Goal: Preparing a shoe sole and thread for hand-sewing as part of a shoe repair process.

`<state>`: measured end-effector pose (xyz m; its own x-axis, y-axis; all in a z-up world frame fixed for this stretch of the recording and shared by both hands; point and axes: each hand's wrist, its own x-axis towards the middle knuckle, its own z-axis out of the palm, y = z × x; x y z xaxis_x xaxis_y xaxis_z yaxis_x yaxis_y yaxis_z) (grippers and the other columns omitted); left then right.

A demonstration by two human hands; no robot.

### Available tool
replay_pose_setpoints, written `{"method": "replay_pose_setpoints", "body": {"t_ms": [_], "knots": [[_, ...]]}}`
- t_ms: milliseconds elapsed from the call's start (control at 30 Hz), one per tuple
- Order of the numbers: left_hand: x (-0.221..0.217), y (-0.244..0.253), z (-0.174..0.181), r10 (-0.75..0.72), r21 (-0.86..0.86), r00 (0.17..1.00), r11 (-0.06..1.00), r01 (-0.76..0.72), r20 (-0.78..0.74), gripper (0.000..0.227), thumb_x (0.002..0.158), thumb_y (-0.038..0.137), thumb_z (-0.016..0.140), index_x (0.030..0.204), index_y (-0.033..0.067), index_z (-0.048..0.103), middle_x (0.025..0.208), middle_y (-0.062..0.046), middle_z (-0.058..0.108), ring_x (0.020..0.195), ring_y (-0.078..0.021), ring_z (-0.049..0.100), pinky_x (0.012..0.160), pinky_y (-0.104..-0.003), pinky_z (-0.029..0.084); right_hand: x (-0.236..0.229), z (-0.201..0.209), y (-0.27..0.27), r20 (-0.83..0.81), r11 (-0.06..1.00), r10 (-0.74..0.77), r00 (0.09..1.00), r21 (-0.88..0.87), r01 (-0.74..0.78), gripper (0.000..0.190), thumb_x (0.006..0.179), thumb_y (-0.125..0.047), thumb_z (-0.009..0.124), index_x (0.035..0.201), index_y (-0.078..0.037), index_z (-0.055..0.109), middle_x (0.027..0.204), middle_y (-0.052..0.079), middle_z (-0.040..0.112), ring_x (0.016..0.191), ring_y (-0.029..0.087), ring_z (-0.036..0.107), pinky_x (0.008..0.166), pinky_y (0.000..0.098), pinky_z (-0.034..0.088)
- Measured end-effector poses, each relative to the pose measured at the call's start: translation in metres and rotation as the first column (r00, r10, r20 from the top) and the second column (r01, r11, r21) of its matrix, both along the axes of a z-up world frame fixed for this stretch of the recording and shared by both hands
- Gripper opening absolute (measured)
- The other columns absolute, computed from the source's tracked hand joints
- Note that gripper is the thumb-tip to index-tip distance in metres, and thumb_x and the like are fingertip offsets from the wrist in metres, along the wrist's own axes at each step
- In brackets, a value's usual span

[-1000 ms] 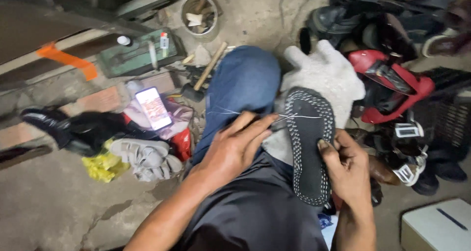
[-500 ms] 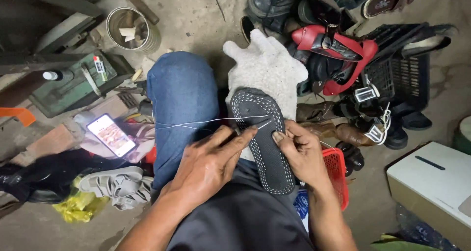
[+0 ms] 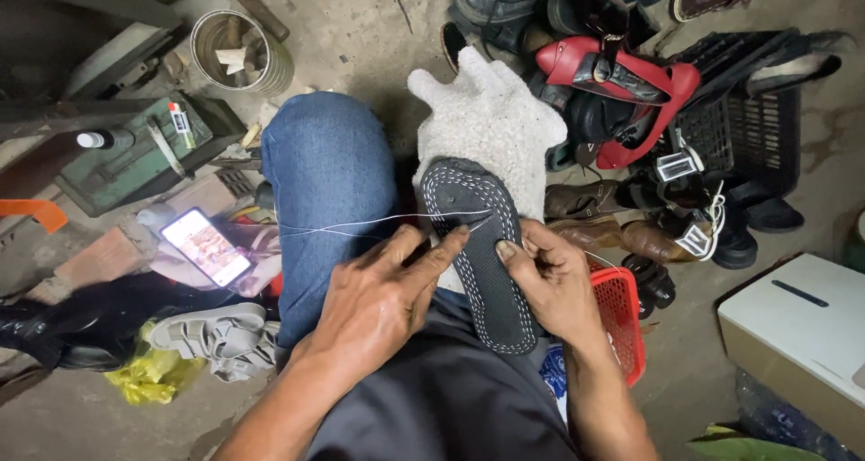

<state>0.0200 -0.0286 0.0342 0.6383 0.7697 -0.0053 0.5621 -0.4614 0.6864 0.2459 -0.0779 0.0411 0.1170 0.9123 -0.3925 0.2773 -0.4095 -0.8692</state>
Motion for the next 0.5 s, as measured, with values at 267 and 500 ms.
{"method": "replay_pose_setpoints", "body": {"t_ms": [267,500], "knots": [[-0.036,0.023,0.004,-0.046,0.122,0.993,0.991,0.059,-0.107,0.045,0.1,0.025,0.062,0.144,0.0295,0.062,0.107,-0.007,0.066,0.085,-0.0262,0.069,0.055,-0.042,0.056,-0.035,0.015,0.012,0.528,0.972,0.191,0.827,0.015,-0.235,0.016,0.094,-0.028,0.066,0.105,-0.017,0.071,0.062,-0.001,0.053,0.05,0.013,0.044,0.053,0.0324,0.04],[-0.041,0.047,-0.001,-0.187,0.157,0.953,0.961,0.228,-0.238,0.051,0.091,0.021,0.062,0.142,0.0269,0.065,0.099,-0.006,0.07,0.06,-0.028,0.07,0.041,-0.046,0.053,-0.053,0.009,0.017,0.731,0.903,0.244,0.637,0.068,-0.424,0.026,0.098,-0.029,0.063,0.084,-0.009,0.057,0.063,0.008,0.063,0.052,0.03,0.059,0.045,0.046,0.042]]}}
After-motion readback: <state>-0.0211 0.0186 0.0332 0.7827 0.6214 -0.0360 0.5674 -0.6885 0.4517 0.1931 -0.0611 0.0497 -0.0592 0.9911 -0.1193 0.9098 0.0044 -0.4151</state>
